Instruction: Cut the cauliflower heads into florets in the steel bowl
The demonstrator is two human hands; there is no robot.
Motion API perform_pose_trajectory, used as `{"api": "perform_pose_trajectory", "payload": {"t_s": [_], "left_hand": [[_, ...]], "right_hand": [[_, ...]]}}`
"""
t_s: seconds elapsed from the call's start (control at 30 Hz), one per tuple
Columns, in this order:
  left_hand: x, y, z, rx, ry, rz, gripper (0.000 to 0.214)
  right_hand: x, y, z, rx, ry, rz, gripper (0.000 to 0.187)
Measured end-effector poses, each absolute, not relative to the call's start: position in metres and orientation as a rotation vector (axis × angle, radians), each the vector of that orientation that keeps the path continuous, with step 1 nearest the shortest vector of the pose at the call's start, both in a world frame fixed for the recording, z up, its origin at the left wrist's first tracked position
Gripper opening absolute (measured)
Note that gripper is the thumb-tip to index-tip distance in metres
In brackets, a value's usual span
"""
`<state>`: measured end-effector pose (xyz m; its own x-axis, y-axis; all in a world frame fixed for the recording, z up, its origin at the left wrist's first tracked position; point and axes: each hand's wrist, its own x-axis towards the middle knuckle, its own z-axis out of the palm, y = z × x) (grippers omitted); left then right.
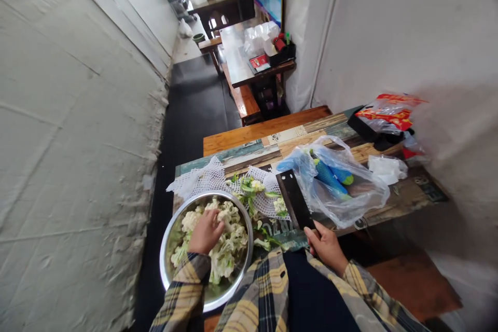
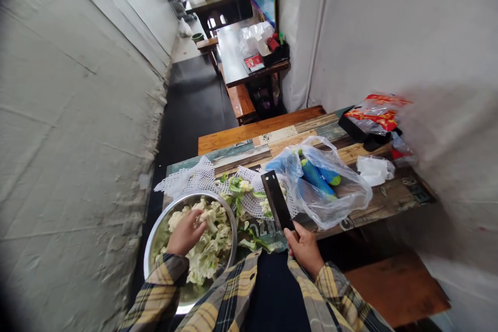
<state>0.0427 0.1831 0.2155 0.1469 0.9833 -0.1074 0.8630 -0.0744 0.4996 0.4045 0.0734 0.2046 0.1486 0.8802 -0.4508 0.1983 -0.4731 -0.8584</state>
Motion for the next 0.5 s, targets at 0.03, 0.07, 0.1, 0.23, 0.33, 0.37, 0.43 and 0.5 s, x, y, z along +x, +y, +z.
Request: {"api": "perform_pose_trajectory", "payload": {"t_s": [0.03, 0.07, 0.1, 0.23, 0.33, 0.37, 0.43, 0.5], "left_hand": [[0.038, 0.180, 0.214, 2.041, 1.779, 0.306, 0.024], [0.039, 0.180, 0.211, 2.074, 1.793, 0.288, 0.026], [0.045, 0.182, 0.208, 2.081, 1.796, 0.304, 0.028], [0.113, 0.200, 0.189, 2.008, 1.614, 0.371, 0.032], [0.184, 0.209, 0.171, 2.070, 1.411, 0.242, 0.043], [0.206, 0.208, 0.166, 2.090, 1.369, 0.198, 0.050], [0.241, 0.203, 0.157, 2.135, 1.311, 0.126, 0.057], [0.265, 0.197, 0.150, 2.157, 1.314, 0.071, 0.054]], "right_hand": [[0.406, 0.075, 0.207, -1.802, -1.100, 1.320, 0.048], [0.408, 0.077, 0.209, -1.821, -1.155, 1.267, 0.049], [0.410, 0.079, 0.211, -1.843, -1.193, 1.212, 0.050], [0.421, 0.079, 0.212, -1.922, -1.127, 1.058, 0.052], [0.428, 0.074, 0.209, -1.927, -1.021, 1.036, 0.053], [0.430, 0.072, 0.209, -1.925, -0.998, 1.035, 0.054], [0.431, 0.066, 0.209, -1.927, -0.950, 1.036, 0.056], [0.429, 0.060, 0.212, -1.925, -0.897, 1.059, 0.059]]}}
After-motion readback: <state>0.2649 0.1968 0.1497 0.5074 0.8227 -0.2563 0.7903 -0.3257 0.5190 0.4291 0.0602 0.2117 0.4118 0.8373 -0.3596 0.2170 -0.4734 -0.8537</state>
